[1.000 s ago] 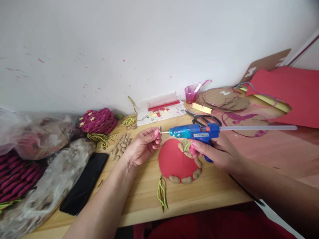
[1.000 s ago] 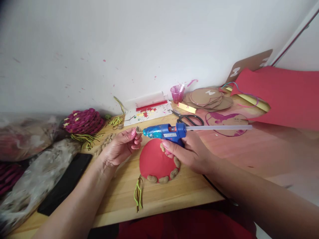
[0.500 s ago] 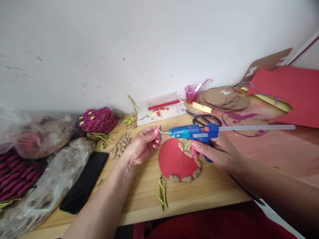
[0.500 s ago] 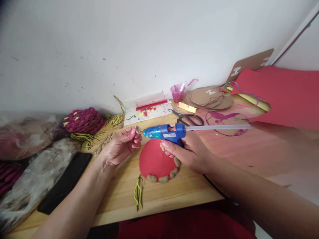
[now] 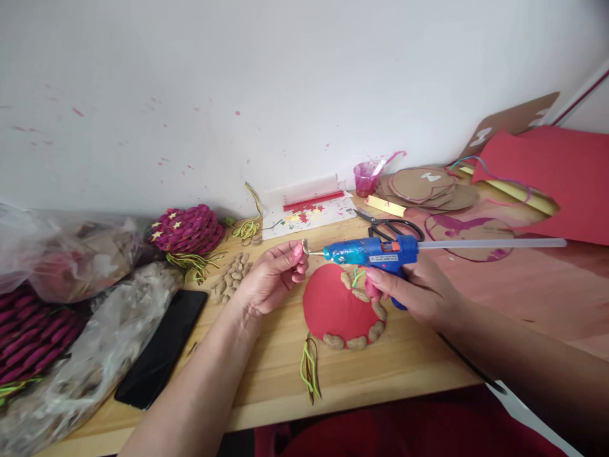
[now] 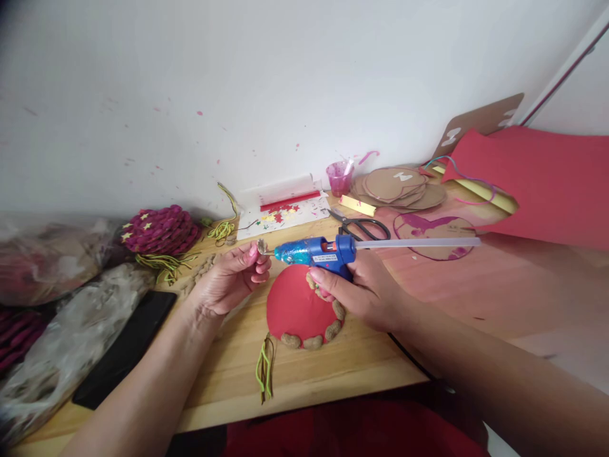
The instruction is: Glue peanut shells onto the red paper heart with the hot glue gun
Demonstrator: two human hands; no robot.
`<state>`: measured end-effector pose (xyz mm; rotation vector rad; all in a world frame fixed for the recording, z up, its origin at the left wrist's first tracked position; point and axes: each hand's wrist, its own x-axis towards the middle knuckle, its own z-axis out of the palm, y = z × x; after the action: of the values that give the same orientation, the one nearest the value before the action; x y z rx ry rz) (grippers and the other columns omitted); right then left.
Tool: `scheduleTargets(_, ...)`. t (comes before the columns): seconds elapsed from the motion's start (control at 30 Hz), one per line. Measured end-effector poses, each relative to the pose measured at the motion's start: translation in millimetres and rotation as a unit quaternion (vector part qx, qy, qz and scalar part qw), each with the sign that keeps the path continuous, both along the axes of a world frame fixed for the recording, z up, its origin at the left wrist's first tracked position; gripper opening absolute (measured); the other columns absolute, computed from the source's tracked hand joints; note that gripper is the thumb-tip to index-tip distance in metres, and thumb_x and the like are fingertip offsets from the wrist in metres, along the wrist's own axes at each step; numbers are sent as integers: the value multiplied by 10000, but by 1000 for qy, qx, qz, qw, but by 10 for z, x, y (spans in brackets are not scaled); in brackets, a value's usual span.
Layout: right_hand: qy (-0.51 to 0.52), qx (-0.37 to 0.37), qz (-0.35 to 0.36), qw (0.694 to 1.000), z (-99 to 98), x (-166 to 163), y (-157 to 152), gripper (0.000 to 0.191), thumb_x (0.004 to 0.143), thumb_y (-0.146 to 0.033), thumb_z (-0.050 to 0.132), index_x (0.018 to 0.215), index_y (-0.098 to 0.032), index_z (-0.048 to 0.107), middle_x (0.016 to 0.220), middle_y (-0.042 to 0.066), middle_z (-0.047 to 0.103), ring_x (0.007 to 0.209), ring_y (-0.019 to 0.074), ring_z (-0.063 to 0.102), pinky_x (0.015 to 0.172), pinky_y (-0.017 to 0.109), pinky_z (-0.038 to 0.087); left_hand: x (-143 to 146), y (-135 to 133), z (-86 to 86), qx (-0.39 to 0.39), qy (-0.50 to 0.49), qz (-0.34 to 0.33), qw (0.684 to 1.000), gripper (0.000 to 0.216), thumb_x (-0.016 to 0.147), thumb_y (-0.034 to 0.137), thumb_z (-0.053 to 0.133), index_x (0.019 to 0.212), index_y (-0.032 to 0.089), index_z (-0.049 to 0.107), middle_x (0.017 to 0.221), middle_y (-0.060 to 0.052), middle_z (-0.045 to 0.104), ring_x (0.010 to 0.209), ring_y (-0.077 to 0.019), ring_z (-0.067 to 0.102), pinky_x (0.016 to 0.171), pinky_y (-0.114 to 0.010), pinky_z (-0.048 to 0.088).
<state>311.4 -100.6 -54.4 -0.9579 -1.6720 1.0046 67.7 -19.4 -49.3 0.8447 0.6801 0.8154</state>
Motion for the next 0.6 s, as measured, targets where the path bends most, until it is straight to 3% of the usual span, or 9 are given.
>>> scheduleTargets(0.6, -18, -1, -8, 1000, 33, 0, 1, 300, 1039, -327, 548, 788, -188, 634, 688, 12, 642, 622, 125, 599, 581, 256, 459, 4, -6, -6, -5, 7, -3, 1000, 306, 698, 293, 911, 772, 112, 676, 677, 4, 539, 598, -64, 479, 496, -145, 377)
